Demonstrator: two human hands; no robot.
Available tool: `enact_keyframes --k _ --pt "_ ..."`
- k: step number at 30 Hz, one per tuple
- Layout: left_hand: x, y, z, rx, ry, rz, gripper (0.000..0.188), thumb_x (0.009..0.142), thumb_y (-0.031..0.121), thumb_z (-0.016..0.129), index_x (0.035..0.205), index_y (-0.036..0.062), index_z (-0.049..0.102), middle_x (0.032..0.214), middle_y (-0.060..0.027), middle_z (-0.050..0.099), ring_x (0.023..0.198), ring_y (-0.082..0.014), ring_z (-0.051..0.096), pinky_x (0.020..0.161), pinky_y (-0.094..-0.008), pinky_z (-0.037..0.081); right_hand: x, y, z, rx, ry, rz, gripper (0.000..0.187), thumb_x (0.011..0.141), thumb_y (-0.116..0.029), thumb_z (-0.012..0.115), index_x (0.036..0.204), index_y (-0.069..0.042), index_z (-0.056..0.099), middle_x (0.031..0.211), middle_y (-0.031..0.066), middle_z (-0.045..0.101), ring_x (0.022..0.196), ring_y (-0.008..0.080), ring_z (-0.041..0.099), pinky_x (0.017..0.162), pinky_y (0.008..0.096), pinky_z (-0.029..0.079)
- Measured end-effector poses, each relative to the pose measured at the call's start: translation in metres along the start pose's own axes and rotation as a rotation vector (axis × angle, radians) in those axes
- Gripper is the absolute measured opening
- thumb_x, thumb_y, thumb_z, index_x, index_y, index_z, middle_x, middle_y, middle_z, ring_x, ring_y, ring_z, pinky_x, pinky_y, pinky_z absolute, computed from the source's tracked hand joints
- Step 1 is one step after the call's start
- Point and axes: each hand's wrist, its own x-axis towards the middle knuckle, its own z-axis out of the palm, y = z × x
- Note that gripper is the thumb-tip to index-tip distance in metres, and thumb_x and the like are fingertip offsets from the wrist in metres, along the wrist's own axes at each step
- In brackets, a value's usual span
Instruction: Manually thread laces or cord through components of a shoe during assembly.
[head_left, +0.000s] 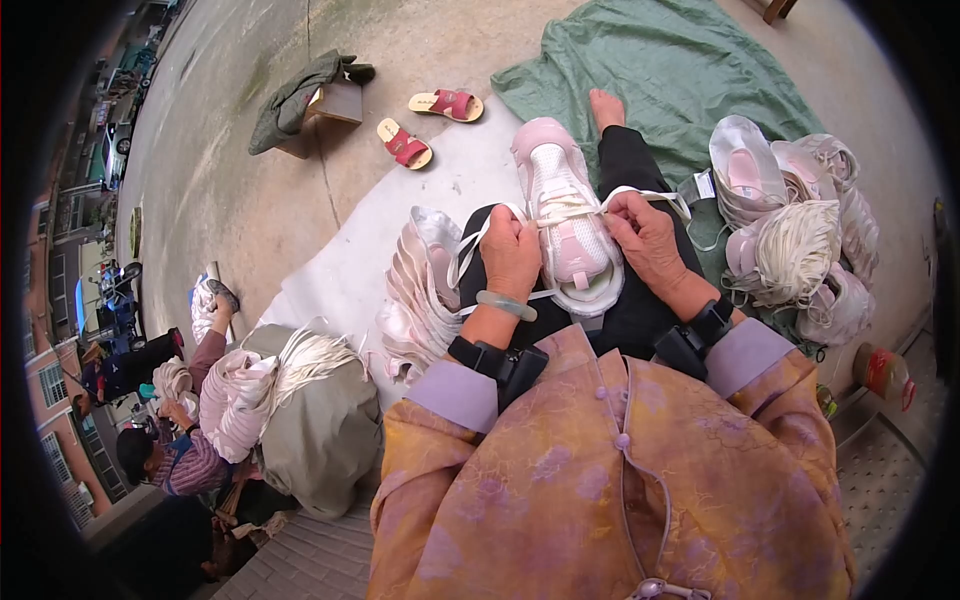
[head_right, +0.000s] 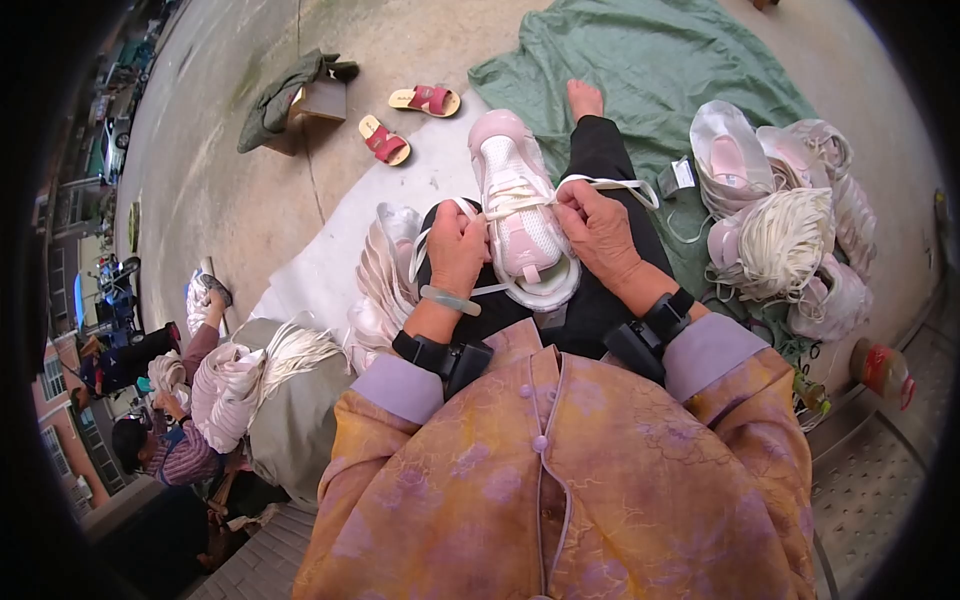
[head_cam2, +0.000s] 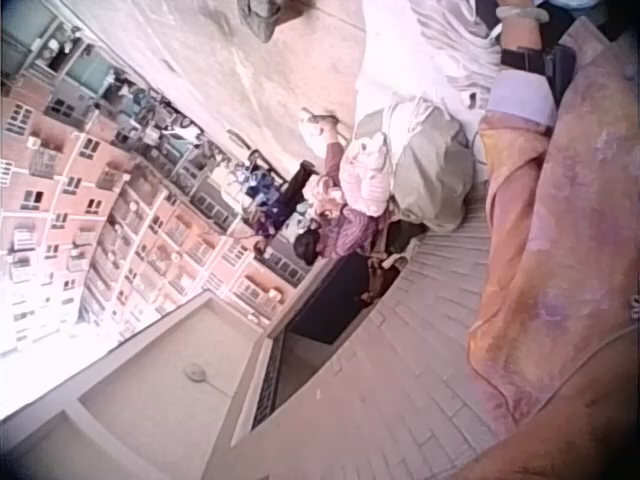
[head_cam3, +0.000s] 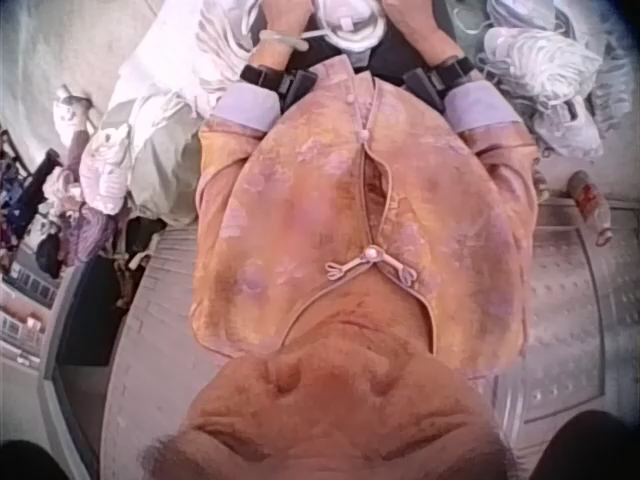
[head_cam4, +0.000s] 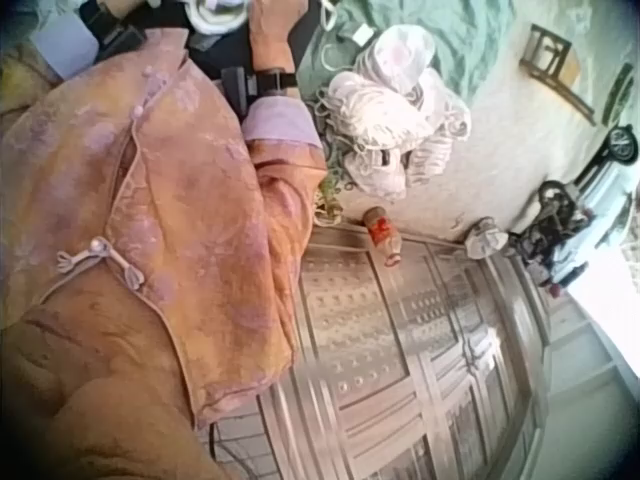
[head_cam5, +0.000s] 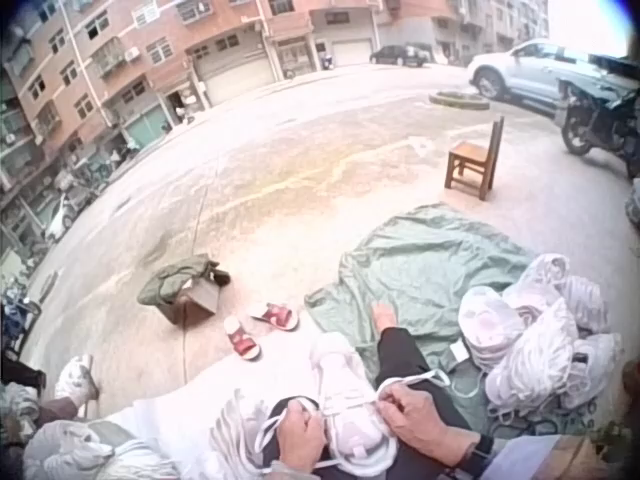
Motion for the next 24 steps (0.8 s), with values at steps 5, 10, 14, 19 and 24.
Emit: enact_keyframes --k 5,10,14,19,24 --pt "-0.004 0.025 -0.007 0.117 0.012 -0.069 0.028 0.070 0.010 0.064 0.083 0.0007 0.041 0.055 -0.0072 0.049 0.049 -0.0218 0.051 0.051 -0.0339 0.042 -0.001 -0.013 -0.004 -0.058 0.051 -0.164 0.008 0.073 -0.006 0.060 0.080 -0.004 0.057 0.068 0.0078 0.055 0.060 0.0200 0.055 0.056 0.0286 0.044" --pt "-0.025 0.039 -0.011 0.241 0.007 0.292 0.032 0.070 0.008 0.067 0.090 0.0019 0.043 0.054 -0.0023 0.048 0.047 -0.0088 0.045 0.046 -0.0244 0.039 0.006 -0.025 0.009 -0.245 0.065 -0.495 0.009 0.069 -0.008 0.062 0.078 -0.008 0.059 0.067 0.0060 0.052 0.061 0.0238 0.054 0.054 0.0331 0.042" --pt "-0.027 0.035 -0.012 0.208 -0.061 0.259 0.023 0.072 0.009 0.065 0.086 0.0003 0.049 0.059 -0.0031 0.054 0.048 -0.0085 0.049 0.048 -0.0227 0.042 0.010 -0.032 0.025 -0.319 -0.018 -0.544 0.011 0.068 -0.011 0.062 0.079 -0.010 0.059 0.068 0.0040 0.051 0.061 0.0240 0.053 0.053 0.0349 0.039" --pt "-0.028 0.031 -0.014 0.212 -0.083 0.234 0.021 0.073 0.010 0.064 0.086 -0.0003 0.051 0.061 -0.0049 0.057 0.049 -0.0090 0.052 0.049 -0.0226 0.043 0.009 -0.033 0.032 -0.400 -0.051 -0.512 0.010 0.067 -0.011 0.060 0.077 -0.011 0.058 0.069 0.0038 0.052 0.065 0.0232 0.054 0.055 0.0351 0.037" --pt "-0.032 0.039 -0.012 0.273 -0.047 0.234 0.030 0.072 0.010 0.064 0.096 -0.0009 0.050 0.062 -0.0060 0.058 0.049 -0.0111 0.054 0.049 -0.0241 0.044 0.010 -0.027 0.033 -0.364 -0.059 -0.448 0.008 0.067 -0.011 0.060 0.075 -0.010 0.056 0.070 0.0038 0.053 0.065 0.0238 0.054 0.056 0.0353 0.038"
